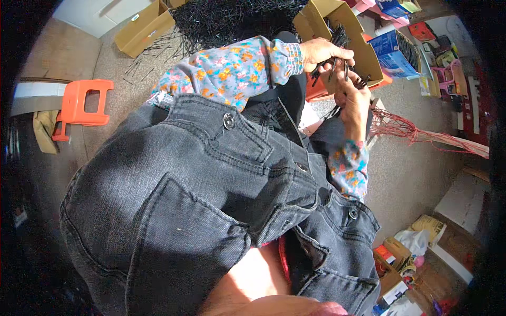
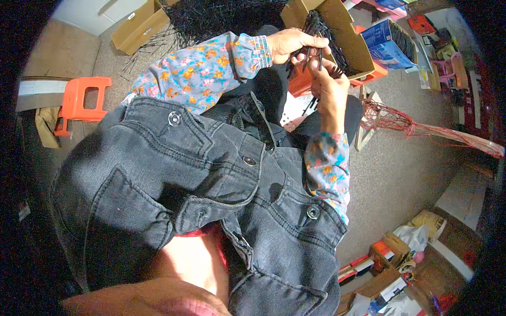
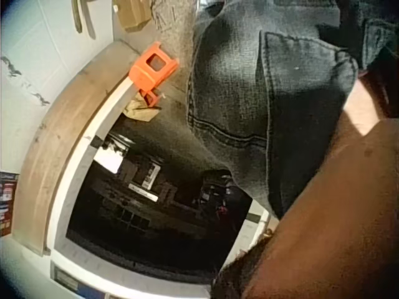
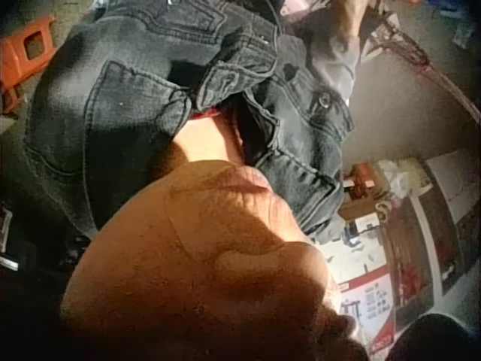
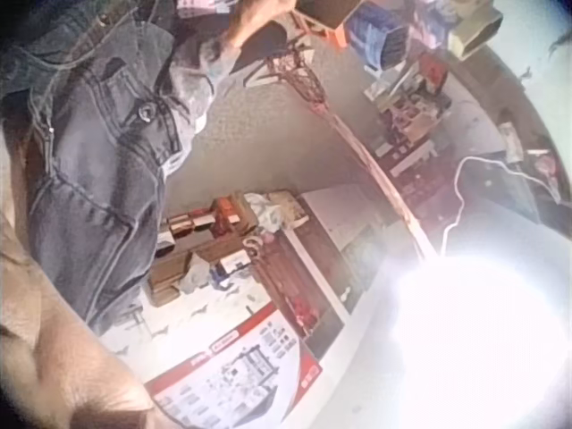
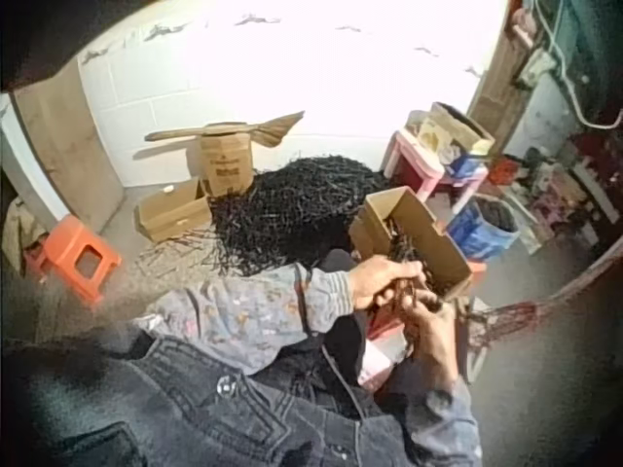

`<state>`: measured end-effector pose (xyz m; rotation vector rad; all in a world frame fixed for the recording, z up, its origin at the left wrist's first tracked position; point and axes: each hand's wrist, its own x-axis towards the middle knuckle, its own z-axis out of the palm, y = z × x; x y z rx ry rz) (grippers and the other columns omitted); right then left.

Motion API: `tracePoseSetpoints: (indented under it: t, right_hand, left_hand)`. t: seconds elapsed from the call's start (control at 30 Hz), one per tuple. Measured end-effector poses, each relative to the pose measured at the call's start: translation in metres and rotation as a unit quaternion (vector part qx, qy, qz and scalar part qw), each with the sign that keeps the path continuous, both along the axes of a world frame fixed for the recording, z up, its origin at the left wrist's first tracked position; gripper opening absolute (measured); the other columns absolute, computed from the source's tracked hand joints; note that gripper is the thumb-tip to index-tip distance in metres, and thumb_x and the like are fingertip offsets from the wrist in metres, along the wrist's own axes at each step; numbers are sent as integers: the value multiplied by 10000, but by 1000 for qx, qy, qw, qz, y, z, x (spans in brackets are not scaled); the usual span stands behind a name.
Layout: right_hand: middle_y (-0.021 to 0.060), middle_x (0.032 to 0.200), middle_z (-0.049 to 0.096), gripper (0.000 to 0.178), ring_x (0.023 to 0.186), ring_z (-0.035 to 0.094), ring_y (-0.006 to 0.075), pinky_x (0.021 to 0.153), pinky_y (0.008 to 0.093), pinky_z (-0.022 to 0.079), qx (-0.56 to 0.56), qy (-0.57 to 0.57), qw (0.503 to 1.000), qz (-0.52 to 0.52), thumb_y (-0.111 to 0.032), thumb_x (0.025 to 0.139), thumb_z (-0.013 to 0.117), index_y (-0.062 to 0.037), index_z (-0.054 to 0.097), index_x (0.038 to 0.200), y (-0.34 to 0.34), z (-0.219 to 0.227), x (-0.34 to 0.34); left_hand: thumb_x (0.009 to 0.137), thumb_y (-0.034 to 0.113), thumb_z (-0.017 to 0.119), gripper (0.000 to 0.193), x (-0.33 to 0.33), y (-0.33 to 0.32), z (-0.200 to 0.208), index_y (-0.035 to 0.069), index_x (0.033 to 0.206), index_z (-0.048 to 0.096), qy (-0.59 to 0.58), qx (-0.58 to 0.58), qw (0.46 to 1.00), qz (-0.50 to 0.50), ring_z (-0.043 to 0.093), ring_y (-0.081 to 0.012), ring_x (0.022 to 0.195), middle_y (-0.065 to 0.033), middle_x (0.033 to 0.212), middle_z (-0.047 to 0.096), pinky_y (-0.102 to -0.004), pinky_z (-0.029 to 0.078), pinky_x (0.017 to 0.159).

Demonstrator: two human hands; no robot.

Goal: Sorting small black industrial components from a cardboard box into bundles and containers.

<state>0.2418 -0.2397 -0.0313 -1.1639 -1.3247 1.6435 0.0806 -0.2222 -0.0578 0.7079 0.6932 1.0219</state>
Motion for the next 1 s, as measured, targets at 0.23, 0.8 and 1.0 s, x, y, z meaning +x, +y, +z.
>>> tracePoseSetpoints:
  t: [0.23, 0.8, 1.0]
  right_hand:
    - [-50, 555, 457, 117, 437, 358, 28, 399, 179, 237, 93, -70, 988, -104, -135, 812, 597, -31, 631, 772, -4, 18, -1]
    - [-67, 505, 419, 197, 414, 308, 30, 396, 202, 187, 45, -204, 974, 90, -207, 771, 567, -74, 572, 626, 12, 47, 48]
    - [-60, 506, 401, 202, 396, 306, 34, 376, 206, 200, -5, -117, 993, 18, -230, 823, 551, -97, 542, 671, 15, 28, 38]
  left_hand:
    - [859, 324, 551, 291, -6, 7, 0, 58, 967, 599, -123, 47, 991, -19, 485, -14, 538, 46, 669, 510, -143, 309, 346]
    - [865, 312, 513, 288, -5, -6, 9, 42, 887, 611, 130, 65, 972, -185, 472, -43, 456, -68, 722, 648, -166, 342, 391]
    - [879, 261, 499, 303, 6, -7, 5, -31, 928, 564, 38, 88, 963, -252, 597, -204, 542, -119, 686, 632, -325, 493, 516]
